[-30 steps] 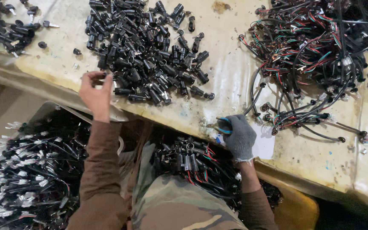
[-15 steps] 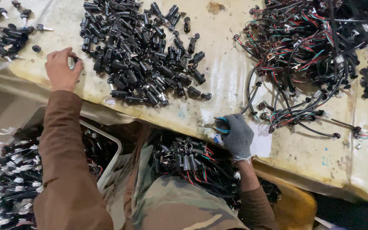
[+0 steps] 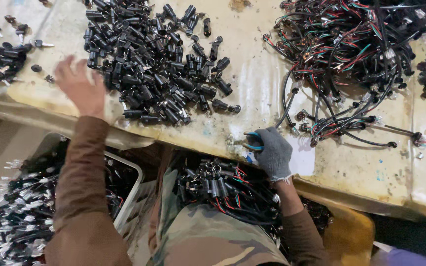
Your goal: The person repeatedly picks up black cylindrical components and wires with connectors from a workbench, joins them by hand, and places the assembled units into a white bin. The process is continuous and repetitive throughout the clip.
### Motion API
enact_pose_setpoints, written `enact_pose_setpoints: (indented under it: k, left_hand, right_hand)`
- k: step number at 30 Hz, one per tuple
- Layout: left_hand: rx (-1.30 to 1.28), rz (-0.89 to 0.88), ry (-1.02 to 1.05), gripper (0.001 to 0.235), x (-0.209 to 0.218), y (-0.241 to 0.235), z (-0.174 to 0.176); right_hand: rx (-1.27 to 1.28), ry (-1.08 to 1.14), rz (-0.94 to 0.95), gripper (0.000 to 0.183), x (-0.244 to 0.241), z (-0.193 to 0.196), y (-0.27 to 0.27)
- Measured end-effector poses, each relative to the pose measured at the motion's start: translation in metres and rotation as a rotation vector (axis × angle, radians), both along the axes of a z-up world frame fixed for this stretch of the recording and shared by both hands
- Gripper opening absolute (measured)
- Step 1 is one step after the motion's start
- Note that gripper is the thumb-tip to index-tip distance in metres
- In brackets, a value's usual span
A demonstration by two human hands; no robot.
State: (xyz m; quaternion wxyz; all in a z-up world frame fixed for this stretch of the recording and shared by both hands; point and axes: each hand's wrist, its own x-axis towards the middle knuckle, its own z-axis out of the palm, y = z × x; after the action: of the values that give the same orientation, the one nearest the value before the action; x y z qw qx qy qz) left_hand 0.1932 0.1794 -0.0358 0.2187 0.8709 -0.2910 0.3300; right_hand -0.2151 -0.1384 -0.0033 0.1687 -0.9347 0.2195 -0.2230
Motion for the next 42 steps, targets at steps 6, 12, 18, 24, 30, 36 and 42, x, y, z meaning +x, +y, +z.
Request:
enact_pose_setpoints:
  k: [6, 12, 18, 24, 30, 36, 42]
  left_hand:
    - [0.205, -0.870, 0.023, 0.042, -0.132, -0.160, 0.002]
    - [0.388, -0.830, 0.239, 0.039, -0.150, -0.198, 0.018]
    - [-0.370, -1.036, 0.625, 0.034, -0.171, -0.180, 0.023]
    - [-0.986, -1.262, 1.766, 0.048, -0.246, -0.168, 0.025]
    - [-1.190, -1.365, 1.986, 0.051, -0.281, -0.156, 0.016]
    - [-1.129, -1.387, 1.828, 0.025, -0.294, -0.149, 0.007]
    - [-0.622, -1.112, 1.683, 0.030, -0.294, -0.125, 0.039]
  right_hand:
    - [0.007, 0.005, 0.006, 0.019, 0.001, 0.002, 0.003]
    - [0.054, 0.004, -0.045, 0.026, -0.006, 0.016, 0.014]
    - [0.185, 0.115, -0.042, 0.039, -0.001, 0.014, 0.011]
    - [0.170, 0.243, 0.005, 0.036, 0.015, 0.004, -0.009]
    - [0.154, 0.155, -0.021, 0.021, 0.010, -0.003, 0.000]
    - [0.195, 0.063, 0.013, 0.023, -0.001, 0.006, 0.013]
    - [0.423, -0.239, 0.050, 0.013, -0.025, 0.075, 0.008]
